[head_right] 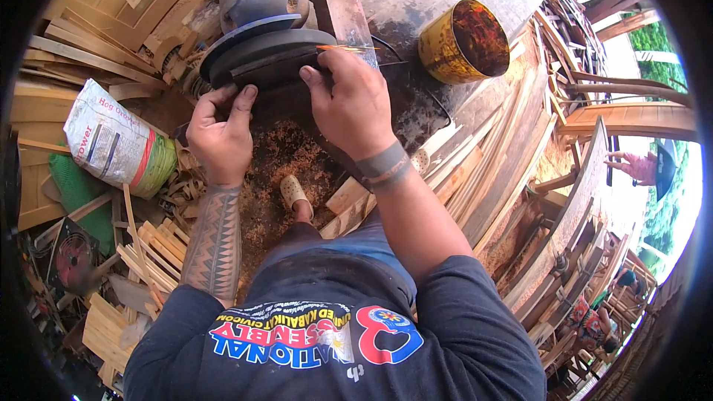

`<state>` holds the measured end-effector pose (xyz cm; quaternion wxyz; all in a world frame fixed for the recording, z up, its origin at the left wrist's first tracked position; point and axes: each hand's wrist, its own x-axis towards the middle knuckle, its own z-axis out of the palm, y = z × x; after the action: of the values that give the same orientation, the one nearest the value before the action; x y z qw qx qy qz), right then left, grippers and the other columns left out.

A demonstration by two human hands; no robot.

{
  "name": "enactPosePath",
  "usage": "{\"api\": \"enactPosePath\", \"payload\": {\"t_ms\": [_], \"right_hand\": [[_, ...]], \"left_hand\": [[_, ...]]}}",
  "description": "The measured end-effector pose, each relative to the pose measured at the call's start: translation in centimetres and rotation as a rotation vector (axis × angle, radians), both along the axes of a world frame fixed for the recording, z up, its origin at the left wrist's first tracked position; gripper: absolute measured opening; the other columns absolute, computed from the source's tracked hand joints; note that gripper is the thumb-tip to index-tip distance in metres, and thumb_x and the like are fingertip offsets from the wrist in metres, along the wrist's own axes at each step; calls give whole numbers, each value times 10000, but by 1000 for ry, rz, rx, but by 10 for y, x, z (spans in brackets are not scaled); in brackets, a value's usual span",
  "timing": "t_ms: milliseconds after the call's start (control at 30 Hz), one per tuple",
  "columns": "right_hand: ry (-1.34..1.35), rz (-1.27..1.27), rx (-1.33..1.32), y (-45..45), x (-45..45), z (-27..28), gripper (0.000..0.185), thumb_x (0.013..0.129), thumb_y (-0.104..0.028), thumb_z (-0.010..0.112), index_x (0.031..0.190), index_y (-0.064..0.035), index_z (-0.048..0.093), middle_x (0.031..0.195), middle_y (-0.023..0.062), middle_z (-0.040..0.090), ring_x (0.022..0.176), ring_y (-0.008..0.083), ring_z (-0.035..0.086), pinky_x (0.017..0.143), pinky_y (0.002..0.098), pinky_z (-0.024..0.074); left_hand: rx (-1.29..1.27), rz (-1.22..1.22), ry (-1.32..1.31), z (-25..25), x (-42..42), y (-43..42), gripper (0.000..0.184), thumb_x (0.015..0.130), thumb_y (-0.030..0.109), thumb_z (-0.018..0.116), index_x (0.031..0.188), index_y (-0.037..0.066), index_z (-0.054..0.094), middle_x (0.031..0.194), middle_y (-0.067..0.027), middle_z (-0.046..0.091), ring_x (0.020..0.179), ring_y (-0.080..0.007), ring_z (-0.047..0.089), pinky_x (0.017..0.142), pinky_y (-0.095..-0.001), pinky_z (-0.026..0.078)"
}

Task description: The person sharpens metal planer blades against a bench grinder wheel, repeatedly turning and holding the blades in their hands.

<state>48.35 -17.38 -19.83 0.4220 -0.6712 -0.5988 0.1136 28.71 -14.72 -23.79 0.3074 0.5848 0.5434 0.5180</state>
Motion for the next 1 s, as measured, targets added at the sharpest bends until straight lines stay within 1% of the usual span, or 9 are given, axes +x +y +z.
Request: {"api": "enactPosePath", "payload": {"t_ms": [67,167,267,367,467,667,867,967,1000], "right_hand": [[12,-9,-9,-1,3,0,223,932,-182,819,1018,-5,716,940,204,741,847,420,722,760,482,576],[39,-20,18,-2,6,-2,225,931,-178,821,1021,-1,716,942,204,742,845,418,722,760,476,580],[3,-8,28,-2,12,-1,222,932,-176,822,1019,-2,714,929,201,736,837,416,720,748,474,576],[20,-18,14,-3,16,-2,209,936,-172,819,1016,-9,714,907,195,724,817,414,711,727,473,565],[28,-11,29,-3,20,1,202,935,-171,820,1010,-16,714,882,189,709,793,412,700,708,473,551],[54,-44,10,-6,27,5,185,943,-172,810,988,-20,715,848,177,699,747,396,689,689,462,544],[103,-44,12,-6,35,7,165,946,-170,800,983,-30,720,842,178,699,730,394,682,678,463,541],[73,-50,-12,-7,40,10,154,942,-155,796,981,-26,722,842,177,701,732,393,684,680,461,541],[50,-52,1,-7,43,9,167,944,-153,811,1002,-15,737,827,161,713,713,323,684,677,420,543]], "left_hand": [[-50,4,-36,1,4,-1,341,919,231,928,1042,-50,779,949,-139,817,848,-182,754,805,-336,600],[-68,-6,-45,5,9,-2,347,916,237,930,1042,-49,781,951,-132,818,851,-180,753,810,-332,598],[-70,-1,-44,0,11,-1,360,914,249,933,1043,-52,781,949,-130,817,853,-182,752,811,-331,596],[-70,1,-1,2,16,-2,372,917,262,932,1045,-53,782,945,-128,815,850,-183,750,809,-332,594],[-66,-4,-23,0,20,-2,371,917,262,932,1045,-52,782,942,-132,814,849,-189,752,810,-337,595],[-96,-21,-43,9,31,-4,358,921,245,927,1041,-58,779,946,-140,816,850,-176,751,815,-333,598],[-66,-37,-77,1,42,-2,330,922,212,926,1032,-59,773,932,-134,811,828,-168,748,795,-327,603],[-47,-38,-36,10,48,-4,321,921,200,926,1023,-62,768,915,-130,804,814,-164,748,780,-324,602],[-43,-43,-51,10,50,-4,320,921,198,925,1020,-62,768,911,-130,803,808,-164,747,775,-323,602]]}}
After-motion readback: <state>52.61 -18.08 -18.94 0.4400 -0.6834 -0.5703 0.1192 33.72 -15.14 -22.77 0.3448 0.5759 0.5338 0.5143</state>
